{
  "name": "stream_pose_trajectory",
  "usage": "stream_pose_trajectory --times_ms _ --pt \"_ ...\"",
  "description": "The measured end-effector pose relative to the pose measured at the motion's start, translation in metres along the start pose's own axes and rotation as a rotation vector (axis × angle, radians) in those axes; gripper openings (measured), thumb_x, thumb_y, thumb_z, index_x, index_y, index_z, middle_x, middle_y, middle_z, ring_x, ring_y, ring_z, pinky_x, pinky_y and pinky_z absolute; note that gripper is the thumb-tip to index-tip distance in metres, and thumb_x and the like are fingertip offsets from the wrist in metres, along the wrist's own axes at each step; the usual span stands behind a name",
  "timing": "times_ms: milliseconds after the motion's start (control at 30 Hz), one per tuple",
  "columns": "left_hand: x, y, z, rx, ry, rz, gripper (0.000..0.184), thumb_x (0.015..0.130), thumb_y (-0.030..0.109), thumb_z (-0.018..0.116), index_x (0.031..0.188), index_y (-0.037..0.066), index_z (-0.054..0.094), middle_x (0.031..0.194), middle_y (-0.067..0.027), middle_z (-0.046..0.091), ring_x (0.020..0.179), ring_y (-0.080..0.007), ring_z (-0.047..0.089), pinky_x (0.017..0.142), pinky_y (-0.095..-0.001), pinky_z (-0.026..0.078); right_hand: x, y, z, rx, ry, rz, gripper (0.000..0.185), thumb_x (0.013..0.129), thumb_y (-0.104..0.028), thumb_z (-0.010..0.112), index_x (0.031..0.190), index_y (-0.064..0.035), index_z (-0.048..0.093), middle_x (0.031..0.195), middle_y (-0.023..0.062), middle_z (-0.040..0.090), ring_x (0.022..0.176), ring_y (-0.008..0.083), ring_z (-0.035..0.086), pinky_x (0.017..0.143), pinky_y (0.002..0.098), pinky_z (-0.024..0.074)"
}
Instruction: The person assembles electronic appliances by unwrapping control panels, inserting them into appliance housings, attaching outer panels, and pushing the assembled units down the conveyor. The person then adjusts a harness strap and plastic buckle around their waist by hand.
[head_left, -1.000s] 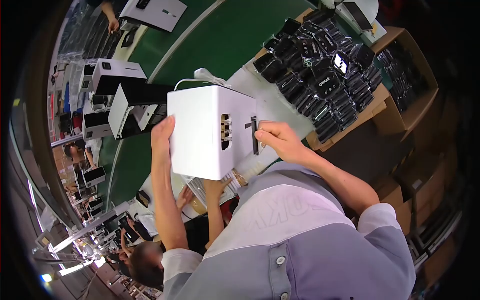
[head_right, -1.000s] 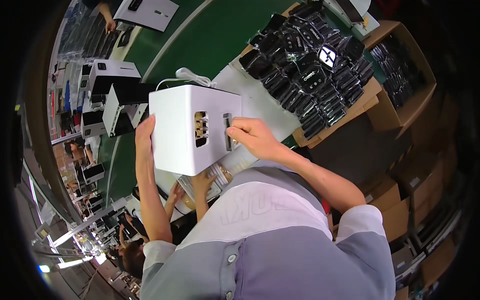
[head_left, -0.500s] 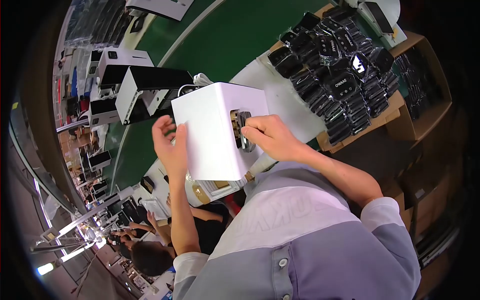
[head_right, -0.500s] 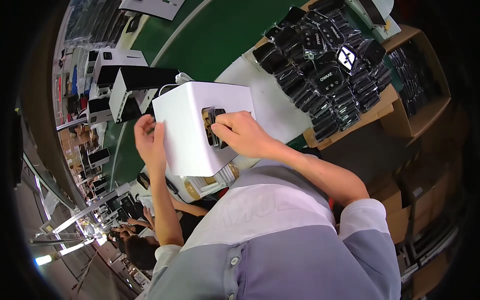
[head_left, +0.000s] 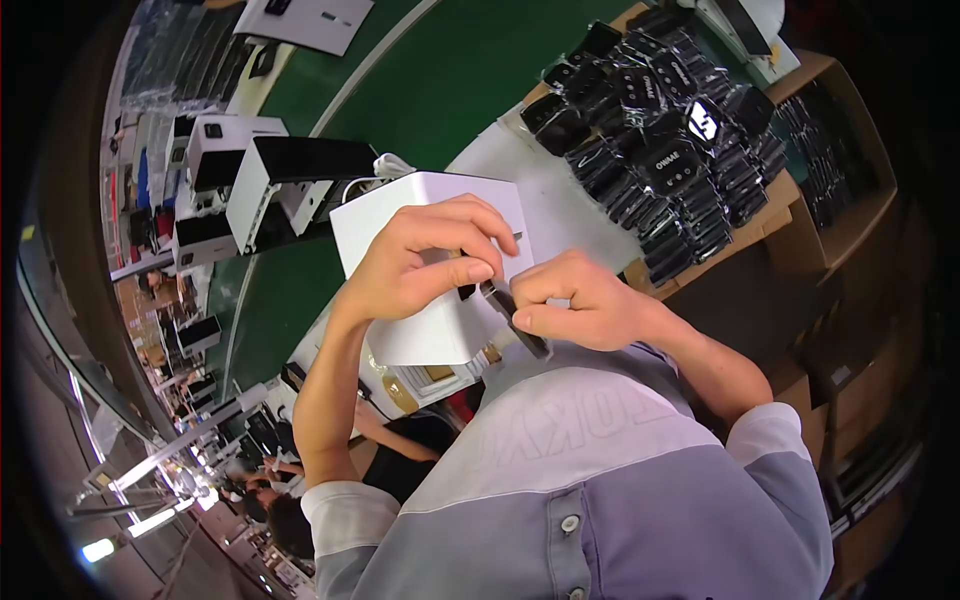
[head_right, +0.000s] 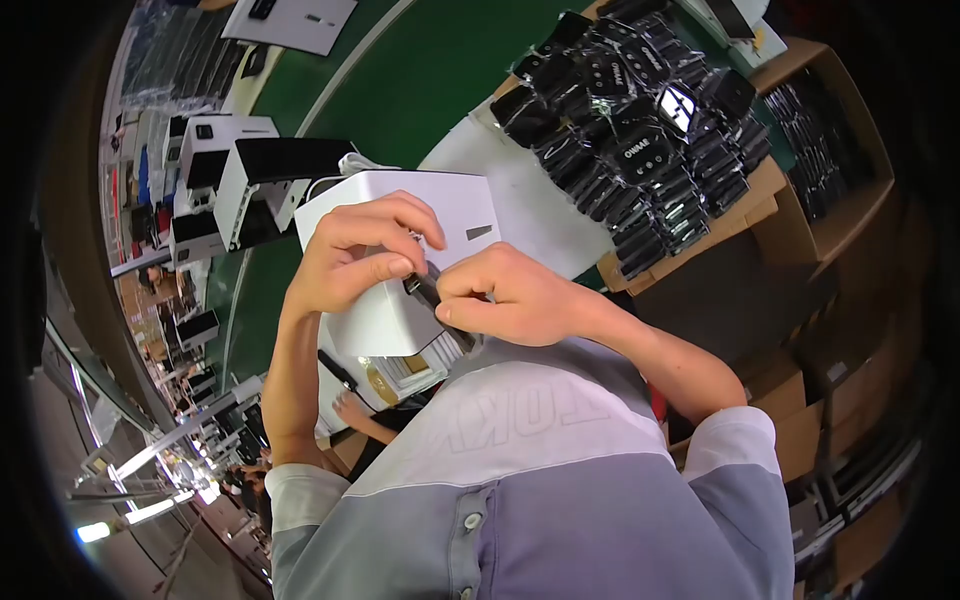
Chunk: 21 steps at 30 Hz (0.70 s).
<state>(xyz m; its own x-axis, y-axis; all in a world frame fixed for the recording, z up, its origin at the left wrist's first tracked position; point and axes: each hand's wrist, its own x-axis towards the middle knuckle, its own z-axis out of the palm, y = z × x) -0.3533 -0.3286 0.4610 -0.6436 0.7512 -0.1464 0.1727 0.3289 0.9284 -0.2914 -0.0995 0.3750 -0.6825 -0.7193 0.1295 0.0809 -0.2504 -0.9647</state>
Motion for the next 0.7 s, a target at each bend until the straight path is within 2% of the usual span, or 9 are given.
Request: stream_pose_trajectory --times_ms 67,100,167,267,367,400,467,633,700 --pt "0.009 -0.005 0.004 -0.125 -0.060 0.017 0.010 0.090 0.008 0.070 0.086 -0.001 0.070 0.094 -0.0096 0.069 0.087 -0.0193 0.059 0.075 -0.0325 0.047 -0.006 0.001 -0.001 0.008 -0.015 -0.020 0.027 0.098 -0.014 0.059 0.076 0.0009 0.057 0.067 0.0079 0.052 0.061 0.0191 0.046 0.060 0.0346 0.0380" --pt "0.012 -0.006 0.008 -0.129 -0.072 0.017 0.010 0.090 0.008 0.070 0.086 -0.001 0.070 0.094 -0.0096 0.069 0.087 -0.0193 0.059 0.075 -0.0325 0.047 -0.008 0.001 -0.002 0.015 -0.001 -0.027 0.025 0.096 -0.014 0.060 0.076 0.0007 0.058 0.067 0.0080 0.054 0.061 0.0197 0.049 0.060 0.0350 0.0384" --pt "0.015 -0.006 0.015 -0.419 -0.068 -0.148 0.018 0.097 0.015 0.066 0.089 -0.001 0.067 0.090 -0.0063 0.067 0.085 -0.0151 0.057 0.074 -0.0303 0.046 -0.013 -0.002 -0.004 0.023 0.017 -0.033 0.024 0.094 -0.014 0.061 0.076 0.0005 0.058 0.068 0.0081 0.056 0.060 0.0204 0.051 0.059 0.0353 0.0388" --pt "0.017 -0.006 0.019 -0.464 -0.024 -0.206 0.026 0.102 0.023 0.062 0.089 0.001 0.064 0.087 -0.0039 0.065 0.082 -0.0114 0.055 0.073 -0.0279 0.044 -0.020 -0.013 -0.002 -0.020 0.037 0.027 0.017 0.088 -0.011 0.063 0.075 -0.0001 0.059 0.069 0.0083 0.057 0.061 0.0209 0.053 0.059 0.0357 0.0401" --pt "0.015 -0.007 0.023 -0.480 -0.024 -0.248 0.030 0.104 0.028 0.060 0.087 0.002 0.062 0.085 -0.0034 0.064 0.080 -0.0104 0.054 0.072 -0.0270 0.042 -0.024 -0.011 0.004 0.016 0.060 -0.025 0.011 0.082 -0.007 0.061 0.074 -0.0005 0.058 0.069 0.0085 0.057 0.063 0.0223 0.054 0.060 0.0366 0.0416" --pt "0.014 -0.006 0.025 -0.481 -0.019 -0.245 0.030 0.104 0.028 0.060 0.087 0.002 0.062 0.085 -0.0034 0.064 0.080 -0.0104 0.054 0.072 -0.0270 0.042 -0.025 -0.011 0.004 -0.026 0.048 -0.048 0.012 0.082 -0.007 0.059 0.073 0.0005 0.055 0.068 0.0104 0.057 0.061 0.0234 0.055 0.060 0.0374 0.0435" --pt "0.012 -0.003 0.028 -0.444 0.044 -0.243 0.033 0.103 0.027 0.058 0.081 0.004 0.054 0.076 -0.0080 0.061 0.078 -0.0203 0.056 0.081 -0.0371 0.046 -0.026 -0.011 0.005 -0.071 0.030 -0.069 0.013 0.081 -0.008 0.057 0.072 0.0015 0.053 0.067 0.0122 0.057 0.059 0.0245 0.055 0.060 0.0382 0.0454" --pt "0.005 -0.005 0.032 -0.451 0.080 -0.195 0.034 0.104 0.029 0.057 0.081 0.005 0.053 0.076 -0.0076 0.061 0.077 -0.0190 0.054 0.080 -0.0367 0.045 -0.027 -0.015 0.003 -0.171 -0.022 -0.019 0.008 0.077 -0.005 0.054 0.073 0.0015 0.053 0.067 0.0129 0.055 0.063 0.0286 0.054 0.064 0.0393 0.0463" --pt "0.003 -0.004 0.031 -0.448 0.092 -0.179 0.034 0.104 0.029 0.057 0.082 0.005 0.053 0.076 -0.0076 0.061 0.077 -0.0189 0.054 0.080 -0.0364 0.045 -0.030 -0.017 -0.002 -0.189 -0.058 0.014 0.008 0.079 -0.005 0.057 0.075 0.0012 0.056 0.071 0.0120 0.057 0.066 0.0277 0.056 0.065 0.0390 0.0462"
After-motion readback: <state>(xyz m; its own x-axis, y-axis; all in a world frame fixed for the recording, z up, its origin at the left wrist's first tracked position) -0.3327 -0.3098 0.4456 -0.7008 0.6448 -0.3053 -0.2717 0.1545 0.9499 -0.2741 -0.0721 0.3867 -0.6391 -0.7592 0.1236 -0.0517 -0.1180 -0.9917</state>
